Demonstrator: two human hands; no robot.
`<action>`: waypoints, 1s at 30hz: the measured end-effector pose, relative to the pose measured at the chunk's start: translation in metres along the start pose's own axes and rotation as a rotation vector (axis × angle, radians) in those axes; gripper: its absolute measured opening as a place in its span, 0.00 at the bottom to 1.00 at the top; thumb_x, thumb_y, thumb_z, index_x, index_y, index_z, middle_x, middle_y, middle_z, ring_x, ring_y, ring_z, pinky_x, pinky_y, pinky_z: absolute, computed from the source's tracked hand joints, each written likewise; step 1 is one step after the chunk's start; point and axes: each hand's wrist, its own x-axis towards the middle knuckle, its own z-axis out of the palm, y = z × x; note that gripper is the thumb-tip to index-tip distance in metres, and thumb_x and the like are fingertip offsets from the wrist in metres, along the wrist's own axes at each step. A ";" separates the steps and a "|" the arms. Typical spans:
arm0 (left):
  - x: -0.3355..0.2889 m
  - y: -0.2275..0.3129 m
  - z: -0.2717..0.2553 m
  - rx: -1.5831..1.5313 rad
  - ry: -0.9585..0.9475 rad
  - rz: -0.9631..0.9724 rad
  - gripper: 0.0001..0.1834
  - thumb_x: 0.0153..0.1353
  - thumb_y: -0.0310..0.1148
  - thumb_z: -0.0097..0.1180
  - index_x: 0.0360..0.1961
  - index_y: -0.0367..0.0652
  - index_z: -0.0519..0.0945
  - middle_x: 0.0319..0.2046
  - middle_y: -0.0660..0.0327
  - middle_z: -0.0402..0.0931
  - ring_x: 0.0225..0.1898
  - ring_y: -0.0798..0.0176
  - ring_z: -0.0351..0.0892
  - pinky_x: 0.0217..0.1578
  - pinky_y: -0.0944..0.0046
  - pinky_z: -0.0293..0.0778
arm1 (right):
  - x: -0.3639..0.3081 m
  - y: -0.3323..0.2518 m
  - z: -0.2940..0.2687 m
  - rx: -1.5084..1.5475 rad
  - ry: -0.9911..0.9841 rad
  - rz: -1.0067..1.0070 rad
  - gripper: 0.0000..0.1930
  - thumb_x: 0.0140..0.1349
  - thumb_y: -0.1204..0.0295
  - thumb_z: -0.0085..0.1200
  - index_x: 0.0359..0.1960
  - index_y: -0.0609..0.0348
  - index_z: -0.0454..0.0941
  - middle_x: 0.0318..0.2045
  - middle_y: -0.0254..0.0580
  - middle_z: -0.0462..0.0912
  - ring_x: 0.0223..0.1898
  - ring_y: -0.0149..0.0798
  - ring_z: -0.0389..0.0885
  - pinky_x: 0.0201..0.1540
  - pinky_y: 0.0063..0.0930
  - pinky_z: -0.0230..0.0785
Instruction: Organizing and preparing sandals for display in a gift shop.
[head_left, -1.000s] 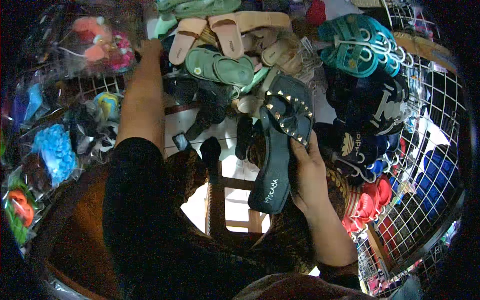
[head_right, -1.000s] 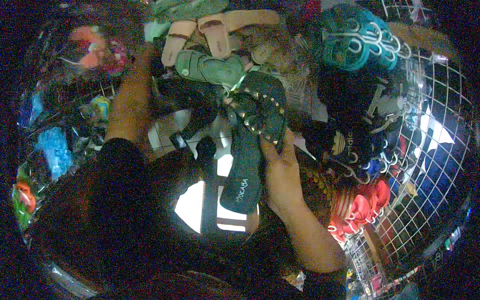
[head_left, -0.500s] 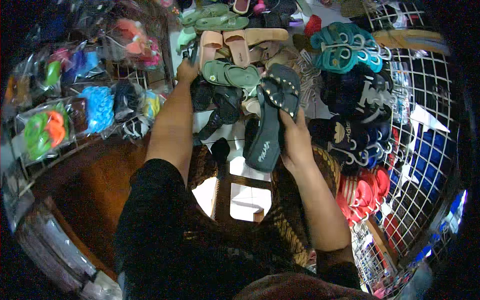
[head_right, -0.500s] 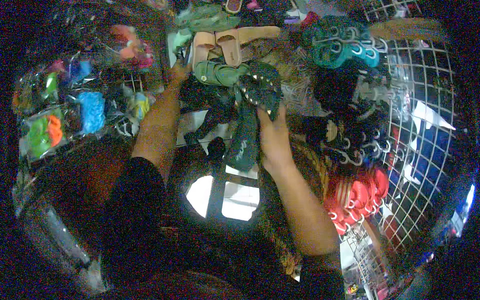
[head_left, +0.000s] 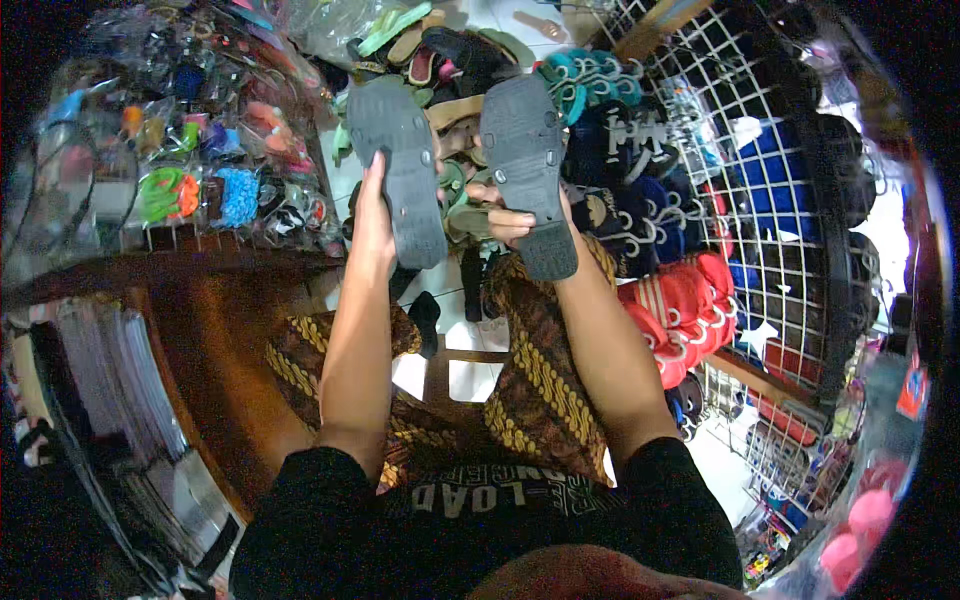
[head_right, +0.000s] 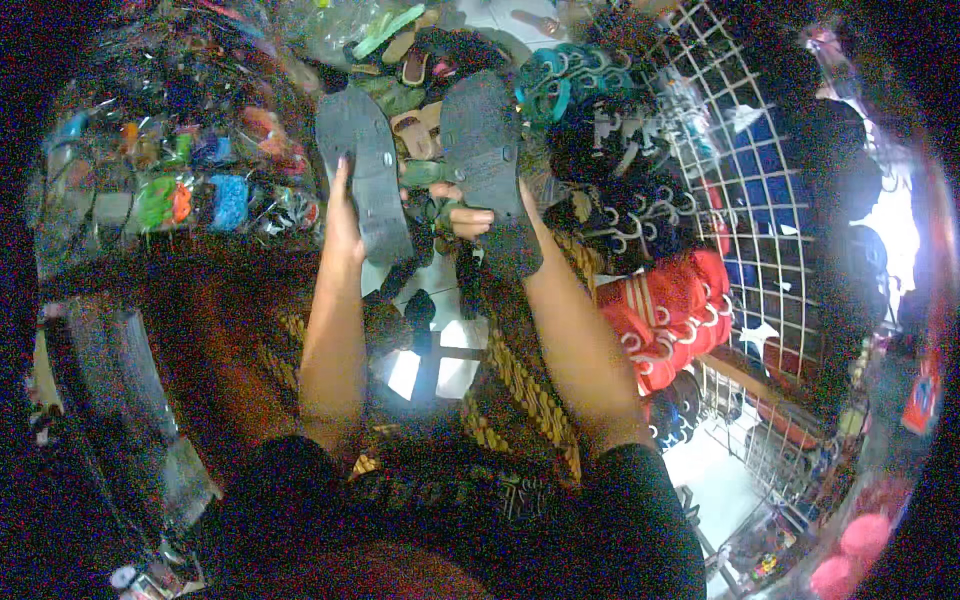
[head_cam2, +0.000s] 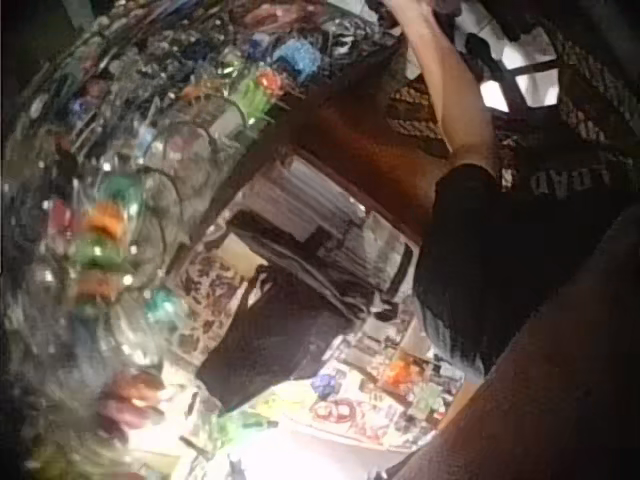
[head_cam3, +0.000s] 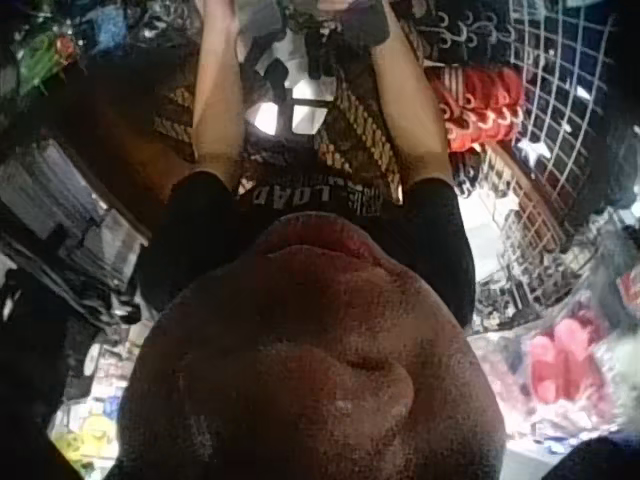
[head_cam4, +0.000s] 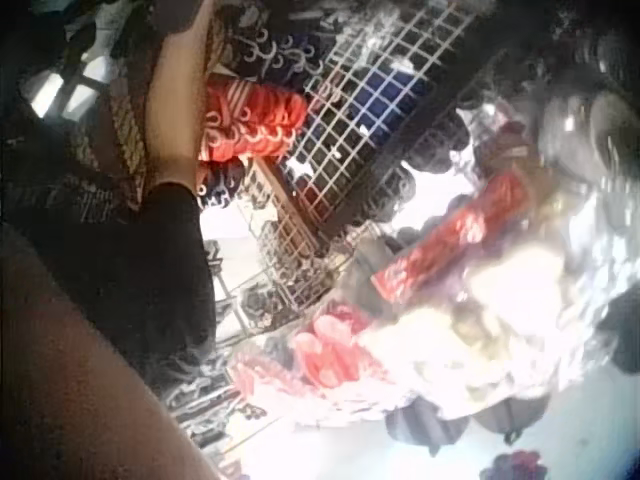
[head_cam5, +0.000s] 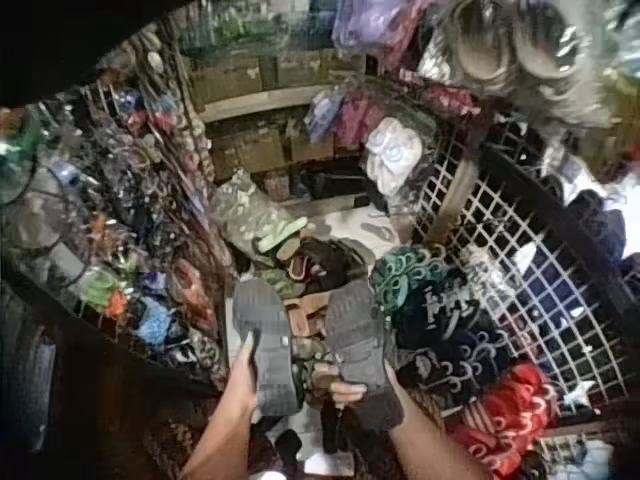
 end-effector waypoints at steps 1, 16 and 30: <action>-0.024 -0.002 0.014 0.001 0.016 -0.012 0.28 0.65 0.53 0.43 0.52 0.39 0.73 0.39 0.51 0.80 0.33 0.52 0.82 0.36 0.54 0.79 | -0.006 0.007 0.008 -0.015 0.023 -0.009 0.26 0.64 0.53 0.43 0.51 0.65 0.65 0.37 0.46 0.69 0.17 0.32 0.64 0.19 0.24 0.59; -0.216 -0.023 0.060 -0.002 -0.123 0.122 0.35 0.65 0.59 0.41 0.57 0.38 0.71 0.46 0.50 0.78 0.43 0.51 0.79 0.44 0.52 0.76 | -0.074 0.143 0.095 -0.339 0.018 -0.155 0.31 0.67 0.49 0.43 0.69 0.46 0.57 0.35 0.43 0.71 0.29 0.40 0.70 0.39 0.40 0.70; -0.250 -0.014 0.061 -0.130 -0.337 0.201 0.50 0.62 0.73 0.23 0.57 0.33 0.69 0.44 0.41 0.77 0.41 0.43 0.79 0.44 0.46 0.77 | -0.086 0.168 0.080 -0.307 0.014 -0.088 0.28 0.66 0.53 0.45 0.54 0.69 0.72 0.44 0.57 0.79 0.40 0.56 0.84 0.34 0.39 0.83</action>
